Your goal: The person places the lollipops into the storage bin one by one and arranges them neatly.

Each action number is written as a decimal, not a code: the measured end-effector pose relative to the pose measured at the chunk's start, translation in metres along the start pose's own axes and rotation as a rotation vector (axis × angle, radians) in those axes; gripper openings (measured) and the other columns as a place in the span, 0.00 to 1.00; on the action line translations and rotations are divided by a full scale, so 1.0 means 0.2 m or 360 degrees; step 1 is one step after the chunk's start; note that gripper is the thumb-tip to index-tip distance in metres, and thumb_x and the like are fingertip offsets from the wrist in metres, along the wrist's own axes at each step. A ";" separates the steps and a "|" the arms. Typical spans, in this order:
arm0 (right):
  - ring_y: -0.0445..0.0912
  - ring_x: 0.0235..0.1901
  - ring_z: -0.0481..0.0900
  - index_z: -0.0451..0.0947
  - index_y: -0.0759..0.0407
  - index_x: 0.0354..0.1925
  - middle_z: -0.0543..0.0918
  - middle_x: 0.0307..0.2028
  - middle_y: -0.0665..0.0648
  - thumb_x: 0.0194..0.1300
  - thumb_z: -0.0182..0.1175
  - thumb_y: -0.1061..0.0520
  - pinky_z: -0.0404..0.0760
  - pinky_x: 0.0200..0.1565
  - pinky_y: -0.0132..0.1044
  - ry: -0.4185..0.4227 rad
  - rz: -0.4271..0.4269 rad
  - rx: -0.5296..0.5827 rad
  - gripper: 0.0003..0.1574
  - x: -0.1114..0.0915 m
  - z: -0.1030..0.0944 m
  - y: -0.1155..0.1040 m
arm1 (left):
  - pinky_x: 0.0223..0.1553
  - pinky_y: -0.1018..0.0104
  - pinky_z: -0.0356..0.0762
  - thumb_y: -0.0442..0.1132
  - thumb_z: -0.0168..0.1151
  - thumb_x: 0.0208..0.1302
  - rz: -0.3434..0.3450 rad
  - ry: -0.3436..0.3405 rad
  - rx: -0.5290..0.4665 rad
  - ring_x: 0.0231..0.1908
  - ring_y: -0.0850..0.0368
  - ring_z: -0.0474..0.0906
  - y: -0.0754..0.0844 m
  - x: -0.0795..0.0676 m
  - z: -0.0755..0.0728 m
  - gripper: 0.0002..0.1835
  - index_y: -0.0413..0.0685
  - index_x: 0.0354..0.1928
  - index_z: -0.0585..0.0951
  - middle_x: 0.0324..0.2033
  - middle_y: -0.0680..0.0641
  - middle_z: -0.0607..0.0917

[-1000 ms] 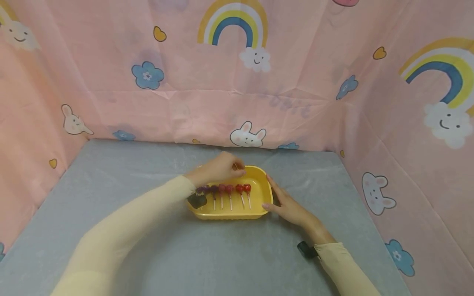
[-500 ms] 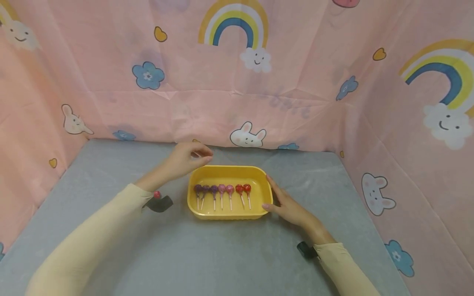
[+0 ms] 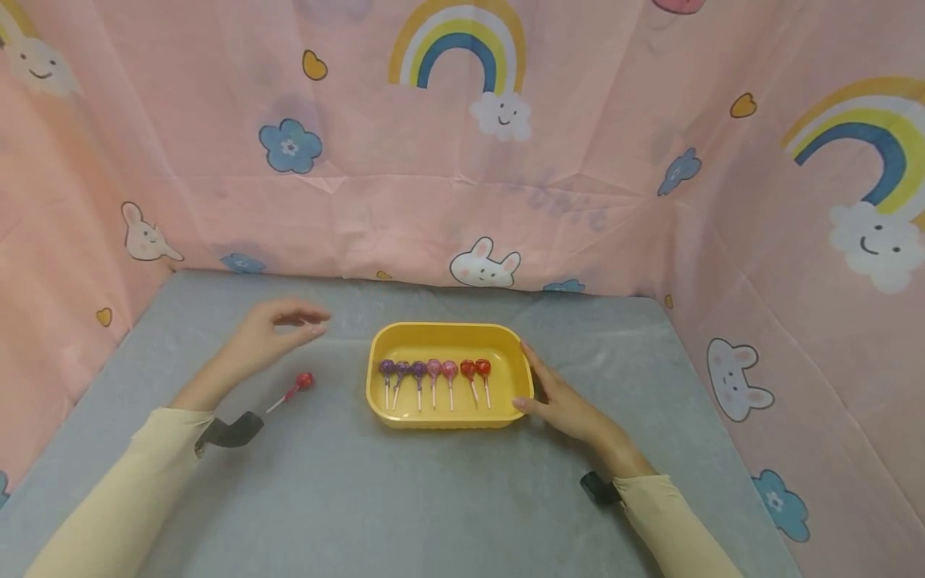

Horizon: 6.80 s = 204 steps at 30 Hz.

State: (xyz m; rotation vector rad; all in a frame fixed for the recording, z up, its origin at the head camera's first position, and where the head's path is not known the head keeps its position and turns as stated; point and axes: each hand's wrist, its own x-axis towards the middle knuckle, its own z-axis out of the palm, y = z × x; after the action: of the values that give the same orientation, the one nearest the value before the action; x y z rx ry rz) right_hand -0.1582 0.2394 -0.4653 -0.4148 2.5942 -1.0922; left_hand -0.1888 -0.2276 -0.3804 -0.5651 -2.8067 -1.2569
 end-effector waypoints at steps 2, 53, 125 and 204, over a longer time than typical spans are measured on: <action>0.60 0.78 0.46 0.31 0.31 0.78 0.43 0.80 0.54 0.66 0.63 0.40 0.49 0.74 0.67 0.0000 -0.0003 0.0002 0.61 0.00 0.00 0.00 | 0.56 0.57 0.78 0.45 0.63 0.68 -0.0023 -0.0032 -0.0028 0.49 0.68 0.78 -0.07 -0.04 -0.01 0.15 0.49 0.54 0.84 0.52 0.46 0.86; 0.62 0.77 0.48 0.31 0.29 0.78 0.43 0.80 0.56 0.65 0.62 0.37 0.50 0.73 0.69 0.0000 0.0028 -0.0018 0.60 0.00 0.00 0.00 | 0.50 0.76 0.75 0.51 0.68 0.62 -0.0201 -0.0253 -0.0072 0.44 0.72 0.80 -0.48 -0.19 0.18 0.16 0.58 0.51 0.84 0.47 0.52 0.86; 0.61 0.79 0.45 0.31 0.30 0.78 0.42 0.81 0.55 0.67 0.62 0.40 0.49 0.73 0.68 0.0002 -0.0028 0.0007 0.59 -0.01 0.00 -0.01 | 0.49 0.63 0.77 0.51 0.67 0.64 -0.0118 -0.0187 -0.0026 0.46 0.53 0.78 -0.03 0.10 -0.03 0.17 0.54 0.51 0.84 0.44 0.49 0.85; 0.62 0.79 0.44 0.30 0.27 0.77 0.42 0.80 0.56 0.68 0.60 0.41 0.47 0.72 0.71 -0.0001 -0.0015 0.0026 0.58 -0.01 0.00 -0.02 | 0.49 0.73 0.82 0.52 0.67 0.63 0.0458 -0.0614 -0.0014 0.42 0.67 0.85 0.43 0.70 0.92 0.15 0.55 0.47 0.86 0.42 0.56 0.90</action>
State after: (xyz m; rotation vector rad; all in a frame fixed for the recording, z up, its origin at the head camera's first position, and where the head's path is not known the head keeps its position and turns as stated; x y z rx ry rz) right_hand -0.1562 0.2372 -0.4632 -0.4234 2.5838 -1.1154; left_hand -0.2658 0.0031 -0.4209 -1.2837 -2.8558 -1.2118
